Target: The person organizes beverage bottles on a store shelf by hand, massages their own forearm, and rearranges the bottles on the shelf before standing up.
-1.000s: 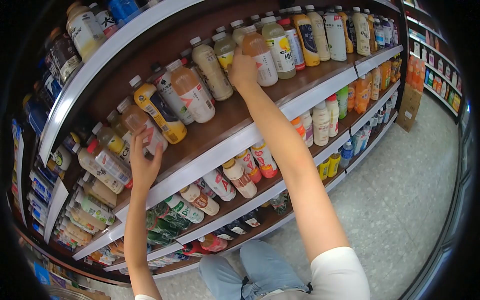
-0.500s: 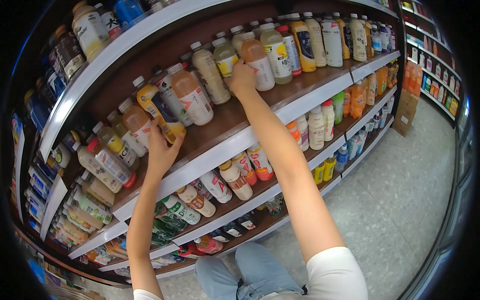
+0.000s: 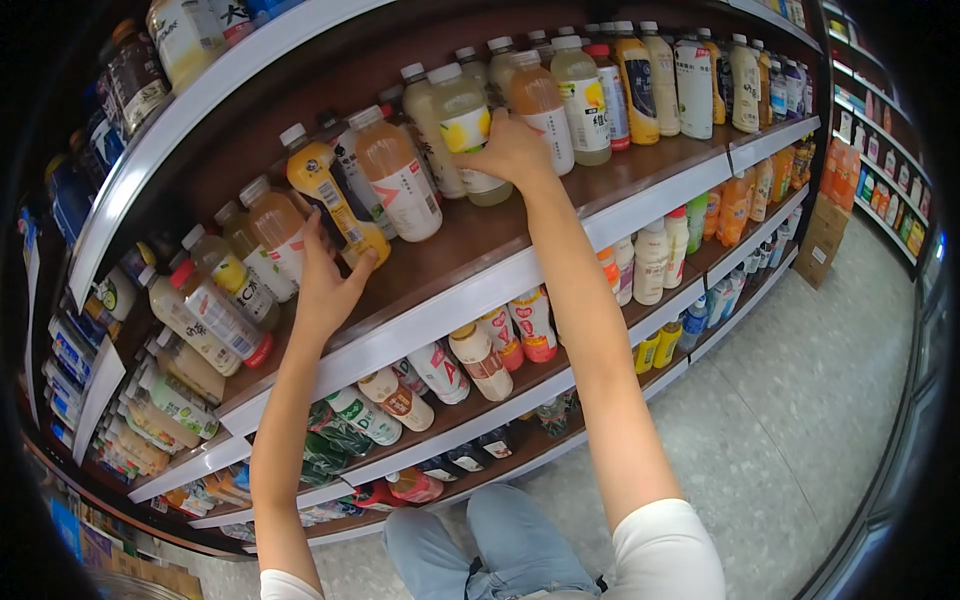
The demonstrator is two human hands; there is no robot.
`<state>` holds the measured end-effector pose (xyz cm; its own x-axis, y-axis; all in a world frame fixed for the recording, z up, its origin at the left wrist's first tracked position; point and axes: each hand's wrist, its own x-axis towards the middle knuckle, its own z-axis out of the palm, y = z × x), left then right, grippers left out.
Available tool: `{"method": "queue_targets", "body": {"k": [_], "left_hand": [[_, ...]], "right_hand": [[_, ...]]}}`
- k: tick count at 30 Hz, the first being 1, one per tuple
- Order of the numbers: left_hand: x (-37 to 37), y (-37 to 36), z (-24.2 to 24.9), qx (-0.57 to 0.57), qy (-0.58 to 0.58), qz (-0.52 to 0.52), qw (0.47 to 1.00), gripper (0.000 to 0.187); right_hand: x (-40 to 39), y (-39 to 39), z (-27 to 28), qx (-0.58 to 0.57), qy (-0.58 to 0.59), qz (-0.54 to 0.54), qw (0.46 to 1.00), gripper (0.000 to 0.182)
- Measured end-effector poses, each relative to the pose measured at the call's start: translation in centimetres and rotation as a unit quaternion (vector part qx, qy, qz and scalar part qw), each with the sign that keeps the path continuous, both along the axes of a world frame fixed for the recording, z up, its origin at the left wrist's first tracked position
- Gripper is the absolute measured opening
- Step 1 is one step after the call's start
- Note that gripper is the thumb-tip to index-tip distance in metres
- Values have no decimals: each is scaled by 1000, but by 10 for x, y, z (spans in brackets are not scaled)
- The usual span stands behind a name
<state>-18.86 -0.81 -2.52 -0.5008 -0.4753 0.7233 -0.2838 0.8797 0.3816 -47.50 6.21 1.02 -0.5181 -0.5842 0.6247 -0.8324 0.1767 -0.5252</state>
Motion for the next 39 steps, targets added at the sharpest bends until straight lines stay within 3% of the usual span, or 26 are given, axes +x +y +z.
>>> {"method": "queue_targets", "body": {"k": [6,8,12,14,20,23,27,32,34,39], "left_hand": [[-10,-7,6,27,58,-32,997,88],[-8,-12,2,-15,69,-31,997,89],[-6,-1,11,78,28,-2,997,90],[-8,-5,16,67,-53,50,995,89],[-18,-31,3,7,13,-2,1000,88],[-24,-31,6,71,78,-61,993,86],[-21,-59,7,44,30,-41,998,81],[-21,-60,13,78,13,-47,996,77],[-25,-52,15,79,-11,-14,997,79],[-42,-37,20,89,-40,-42,994,81]], "right_hand": [[12,2,3,-8,-26,156,987,87],[11,-1,0,-18,-25,187,982,87],[14,0,2,-11,-66,251,966,86],[17,4,3,-11,-64,245,967,85],[14,2,3,-43,-96,253,962,80],[11,-2,0,-65,-102,254,960,79],[9,-3,0,-61,-90,255,961,77],[10,-1,1,-62,-153,370,914,64],[19,8,3,-66,-165,388,904,63],[15,15,4,-12,-216,463,860,64]]}}
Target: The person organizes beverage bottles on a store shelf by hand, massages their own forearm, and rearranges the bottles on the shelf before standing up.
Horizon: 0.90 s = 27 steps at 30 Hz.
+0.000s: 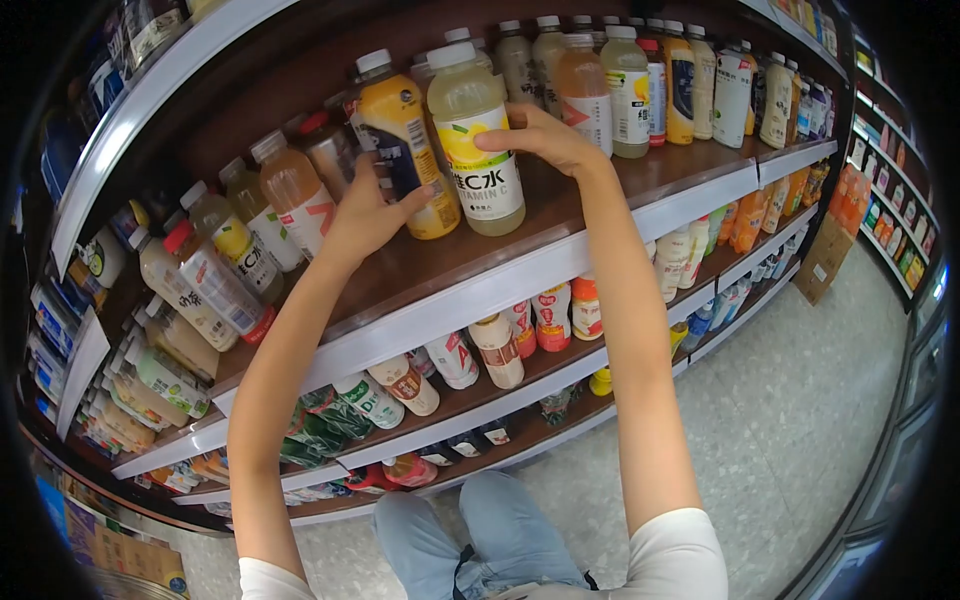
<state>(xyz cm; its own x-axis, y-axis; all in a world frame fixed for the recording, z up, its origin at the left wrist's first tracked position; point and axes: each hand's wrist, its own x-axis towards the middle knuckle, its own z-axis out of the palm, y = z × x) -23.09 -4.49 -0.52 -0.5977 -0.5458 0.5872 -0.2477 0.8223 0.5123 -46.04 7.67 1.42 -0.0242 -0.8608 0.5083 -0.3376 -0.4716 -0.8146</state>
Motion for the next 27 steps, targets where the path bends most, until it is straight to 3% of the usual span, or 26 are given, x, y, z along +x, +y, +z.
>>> {"method": "queue_targets", "body": {"k": [2,5,10,16,17,20,27], "left_hand": [[-9,4,5,-14,-9,-12,1000,81],[-18,10,7,2,-16,-9,1000,76],[-15,7,3,-10,10,-33,999,75],[2,6,12,22,-36,44,998,78],[6,6,10,-30,-35,59,997,83],[14,24,14,-17,-24,132,991,88],[16,43,17,-122,31,147,981,105]], "right_hand": [[-2,1,3,37,7,4,999,69],[-3,-1,-1,-4,5,-2,1000,61],[-10,-9,-7,-8,-5,17,1000,62],[-3,3,-3,39,-76,47,995,63],[-2,3,-2,40,-80,44,995,62],[-5,1,-4,35,-90,56,994,62],[-9,3,-4,16,-53,13,998,68]]}}
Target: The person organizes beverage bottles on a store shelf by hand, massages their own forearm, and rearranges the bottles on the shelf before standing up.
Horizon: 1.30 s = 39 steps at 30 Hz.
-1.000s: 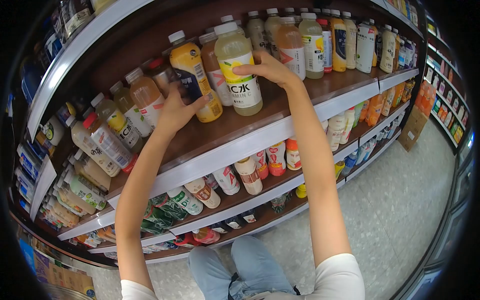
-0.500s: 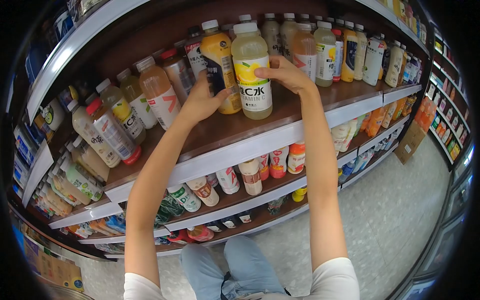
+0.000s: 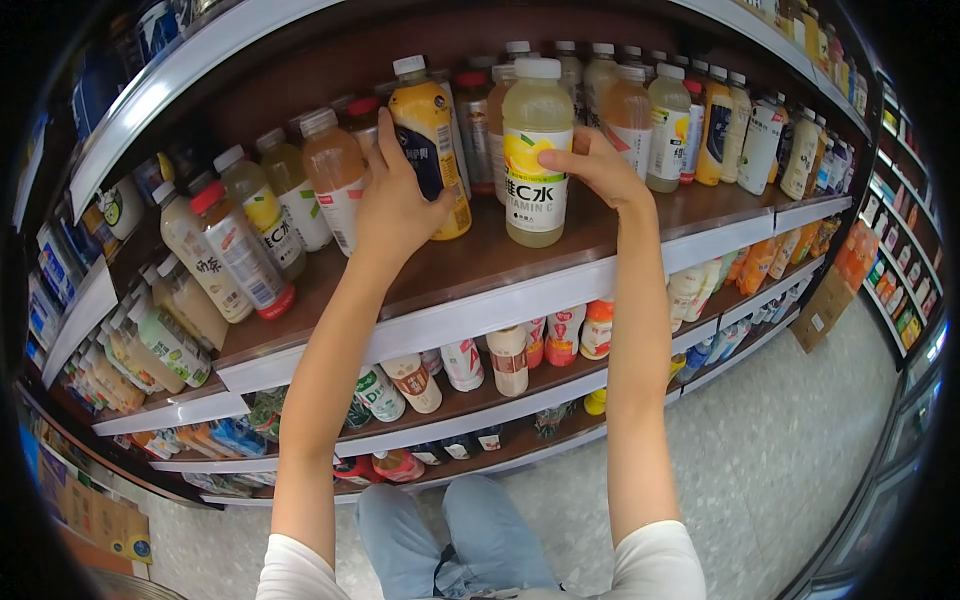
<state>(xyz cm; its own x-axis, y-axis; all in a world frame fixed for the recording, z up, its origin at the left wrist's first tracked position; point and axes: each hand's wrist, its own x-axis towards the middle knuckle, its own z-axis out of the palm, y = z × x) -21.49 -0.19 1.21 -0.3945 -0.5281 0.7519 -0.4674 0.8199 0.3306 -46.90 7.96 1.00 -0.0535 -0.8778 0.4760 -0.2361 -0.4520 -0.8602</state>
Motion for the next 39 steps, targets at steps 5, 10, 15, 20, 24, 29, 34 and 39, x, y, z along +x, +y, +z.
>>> {"method": "queue_targets", "body": {"k": [5,10,15,20,24,29,34,39], "left_hand": [[-11,-9,-9,-90,69,-28,993,103],[-19,-10,-8,-179,97,-39,978,101],[-18,-8,-5,-175,90,-35,980,101],[-16,-8,-4,-177,76,-39,980,101],[-16,-18,-8,-187,81,-47,978,100],[-18,-24,-11,-186,104,-65,975,101],[-19,-19,-11,-189,84,-6,978,118],[-13,-5,-12,-228,48,-26,972,128]], "right_hand": [[15,4,-2,39,30,-5,999,72],[13,3,-8,80,92,55,991,77],[25,7,-2,100,117,52,987,77],[30,-11,-10,-10,185,-14,983,72],[38,-11,-9,-54,268,-148,951,68],[23,-22,-19,-145,260,-145,944,55],[0,-16,-6,-190,46,-187,963,38],[-17,-26,-11,-174,170,-359,901,37]]}}
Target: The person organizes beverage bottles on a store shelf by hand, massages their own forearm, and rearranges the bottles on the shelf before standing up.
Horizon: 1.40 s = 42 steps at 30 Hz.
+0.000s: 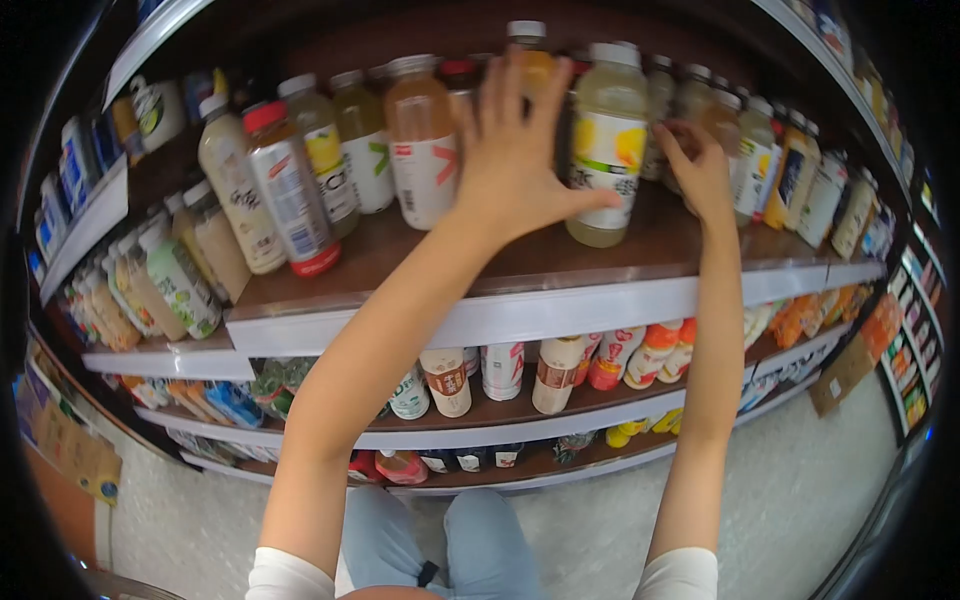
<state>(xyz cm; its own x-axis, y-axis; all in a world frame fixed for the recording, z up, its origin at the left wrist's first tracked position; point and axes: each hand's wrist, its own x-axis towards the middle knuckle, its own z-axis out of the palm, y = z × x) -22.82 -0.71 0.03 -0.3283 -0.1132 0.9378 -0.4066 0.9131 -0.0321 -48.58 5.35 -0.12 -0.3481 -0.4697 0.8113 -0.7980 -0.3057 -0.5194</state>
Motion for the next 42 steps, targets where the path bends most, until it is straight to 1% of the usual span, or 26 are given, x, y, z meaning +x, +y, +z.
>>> {"method": "queue_targets", "body": {"k": [1,2,4,5,7,8,9,10,11,12,13,15,16,17,18,20,23,26,29,32,33,35,36,38,41,42], "left_hand": [[0,-2,-1,-21,-5,-14,1000,127],[-1,-6,-3,-50,-12,-28,998,127],[-1,-7,-4,-69,-21,-73,995,117],[-1,-6,-4,-83,-32,-81,993,109],[-4,-3,-6,-114,-59,-105,986,93],[-5,-1,-8,-136,-73,-90,984,85],[-8,0,-10,-159,-86,-76,981,77],[-10,2,-11,-183,-100,-64,976,70],[-11,2,-13,-181,-110,-68,975,62],[-11,3,-13,-171,-108,-62,977,62],[-11,3,-14,-162,-105,-57,980,63],[-9,1,-14,-142,-94,-56,984,63],[-10,-1,-15,-163,-82,-7,983,64],[-11,-5,-16,-183,-69,43,980,65],[-11,-9,-16,-202,-55,94,973,66],[-5,-15,-16,-167,-65,93,979,69],[-4,-14,-16,-133,-76,90,984,73],[-9,-14,-18,-127,-61,68,988,76],[-10,-16,-15,-106,-23,54,993,81],[-10,-13,-11,-46,32,48,997,84],[-6,-13,-8,-57,52,47,996,88],[-8,-16,-9,-16,99,16,995,87],[-10,-17,-9,4,121,0,993,87],[-9,-18,-8,44,113,-22,992,88],[-9,-15,-9,102,96,-38,989,92],[-10,-15,-10,89,98,-41,990,92]], "right_hand": [[-7,-4,-3,11,48,34,998,38],[-16,-12,-9,24,71,53,996,46],[1,-4,-14,82,182,-18,980,56],[3,-3,-15,152,172,-15,973,58],[-2,-7,-19,154,179,15,972,57],[-6,-8,-20,154,181,27,971,57],[-6,-9,-17,180,141,11,973,56],[-6,-9,-16,188,116,40,974,54],[-6,-10,-14,196,91,67,974,53],[-6,-9,-10,202,68,93,973,52],[-9,-11,-10,187,78,95,975,51],[0,0,-7,184,64,45,980,53],[9,4,-4,182,57,21,981,54],[12,5,-1,193,42,-14,980,61],[6,1,-2,175,24,-6,984,62],[-17,-12,-14,142,-14,9,990,64],[-32,-17,-21,94,11,7,995,67],[-28,-10,-18,108,8,-59,992,70],[-15,1,-9,173,-17,-197,965,75],[-19,-3,-11,166,17,-233,958,81],[-14,-2,-11,152,37,-253,955,82],[1,3,-11,122,73,-292,946,84],[-4,4,-13,136,55,-250,957,84],[-26,-2,-15,161,17,-164,973,84],[-73,-31,-34,112,148,-47,982,79],[-66,-27,-33,156,128,-81,976,80]]}}
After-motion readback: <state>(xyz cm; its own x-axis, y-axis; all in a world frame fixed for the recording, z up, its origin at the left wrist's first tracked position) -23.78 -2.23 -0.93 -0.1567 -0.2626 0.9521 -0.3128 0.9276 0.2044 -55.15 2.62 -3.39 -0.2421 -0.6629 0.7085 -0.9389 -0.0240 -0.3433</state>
